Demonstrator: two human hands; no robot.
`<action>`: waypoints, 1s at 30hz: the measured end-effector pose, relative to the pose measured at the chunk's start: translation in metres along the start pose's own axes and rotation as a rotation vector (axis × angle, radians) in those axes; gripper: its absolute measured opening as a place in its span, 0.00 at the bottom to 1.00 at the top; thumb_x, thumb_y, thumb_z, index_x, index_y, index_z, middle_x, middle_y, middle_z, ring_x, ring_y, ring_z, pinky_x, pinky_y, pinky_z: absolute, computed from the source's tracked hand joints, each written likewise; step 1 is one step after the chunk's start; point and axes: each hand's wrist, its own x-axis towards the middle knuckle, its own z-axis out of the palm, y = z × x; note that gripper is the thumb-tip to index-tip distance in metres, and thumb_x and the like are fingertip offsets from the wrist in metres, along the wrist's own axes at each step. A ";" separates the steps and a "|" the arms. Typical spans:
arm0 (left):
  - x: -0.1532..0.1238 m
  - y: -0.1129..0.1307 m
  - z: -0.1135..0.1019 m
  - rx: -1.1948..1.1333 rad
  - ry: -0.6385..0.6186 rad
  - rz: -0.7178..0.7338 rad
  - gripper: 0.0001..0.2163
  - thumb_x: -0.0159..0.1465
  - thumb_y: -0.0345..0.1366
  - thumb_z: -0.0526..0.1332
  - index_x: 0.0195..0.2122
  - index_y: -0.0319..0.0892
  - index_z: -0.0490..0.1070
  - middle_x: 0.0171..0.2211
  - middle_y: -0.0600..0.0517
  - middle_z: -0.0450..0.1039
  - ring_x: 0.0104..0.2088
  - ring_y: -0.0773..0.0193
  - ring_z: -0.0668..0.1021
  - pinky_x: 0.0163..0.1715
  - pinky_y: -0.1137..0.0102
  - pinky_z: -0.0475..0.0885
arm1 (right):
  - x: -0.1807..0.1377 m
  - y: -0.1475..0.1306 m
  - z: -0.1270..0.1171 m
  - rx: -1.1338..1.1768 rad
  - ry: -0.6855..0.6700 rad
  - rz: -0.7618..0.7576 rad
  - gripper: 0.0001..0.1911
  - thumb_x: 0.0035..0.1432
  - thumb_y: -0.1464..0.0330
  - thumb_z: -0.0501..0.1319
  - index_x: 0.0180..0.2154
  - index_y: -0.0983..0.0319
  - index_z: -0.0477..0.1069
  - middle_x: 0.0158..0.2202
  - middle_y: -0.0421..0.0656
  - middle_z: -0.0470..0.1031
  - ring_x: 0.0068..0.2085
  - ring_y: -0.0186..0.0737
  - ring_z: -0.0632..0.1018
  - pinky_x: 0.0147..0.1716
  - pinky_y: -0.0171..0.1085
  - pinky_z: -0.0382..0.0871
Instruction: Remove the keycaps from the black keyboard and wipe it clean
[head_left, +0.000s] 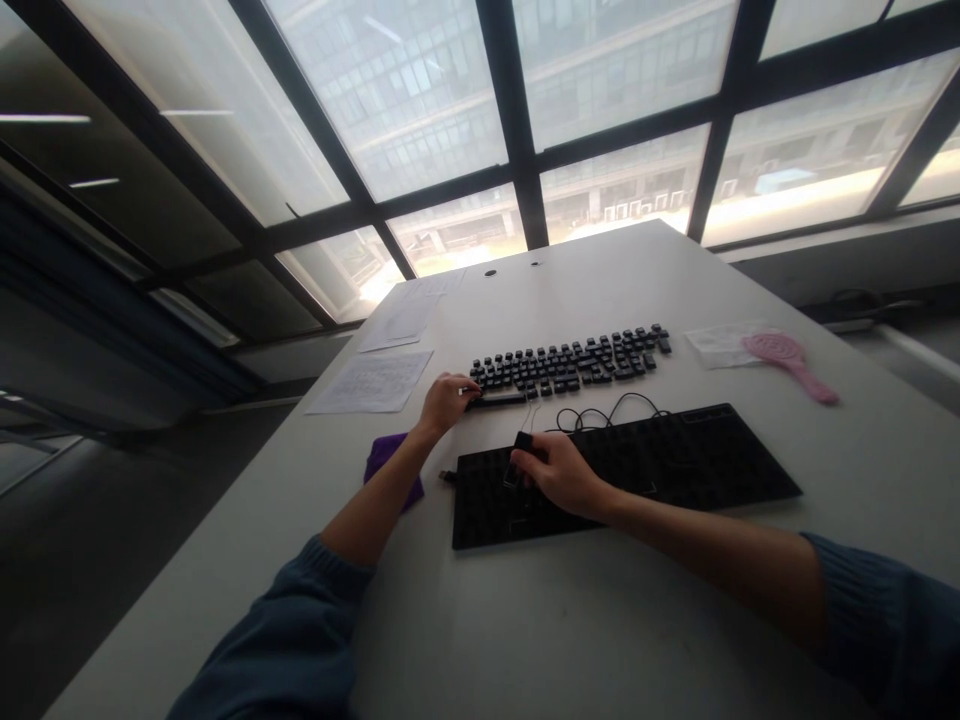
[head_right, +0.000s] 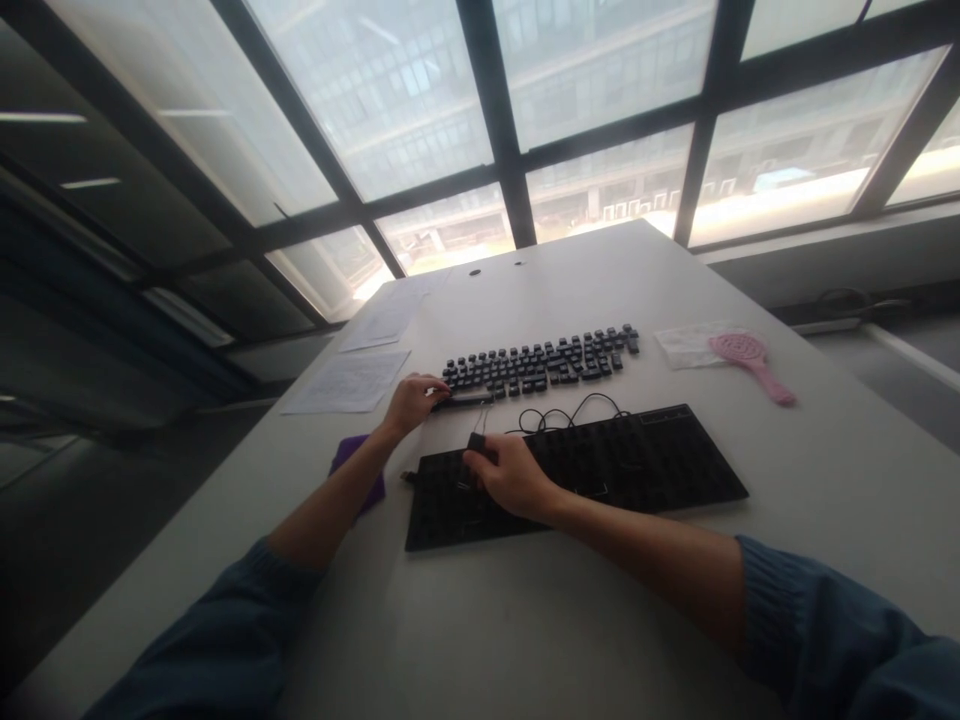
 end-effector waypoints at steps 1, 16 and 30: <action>0.000 0.000 0.001 -0.004 0.006 0.006 0.06 0.61 0.34 0.64 0.34 0.46 0.82 0.37 0.51 0.81 0.40 0.57 0.77 0.47 0.62 0.70 | 0.000 -0.001 0.000 0.003 -0.001 0.004 0.14 0.62 0.65 0.60 0.25 0.64 0.70 0.21 0.39 0.71 0.23 0.34 0.72 0.24 0.31 0.64; -0.011 0.005 -0.010 0.065 0.090 0.035 0.15 0.65 0.27 0.55 0.43 0.46 0.81 0.41 0.47 0.75 0.44 0.55 0.71 0.48 0.60 0.70 | 0.000 -0.001 0.000 0.030 0.009 0.014 0.13 0.61 0.65 0.61 0.26 0.64 0.70 0.21 0.39 0.72 0.24 0.35 0.72 0.23 0.31 0.64; -0.016 0.015 -0.005 0.127 -0.032 0.108 0.18 0.63 0.25 0.53 0.42 0.46 0.82 0.38 0.47 0.79 0.42 0.54 0.73 0.46 0.60 0.70 | 0.000 0.001 0.001 0.042 0.009 0.007 0.12 0.61 0.66 0.61 0.26 0.64 0.69 0.22 0.39 0.71 0.23 0.34 0.72 0.23 0.32 0.63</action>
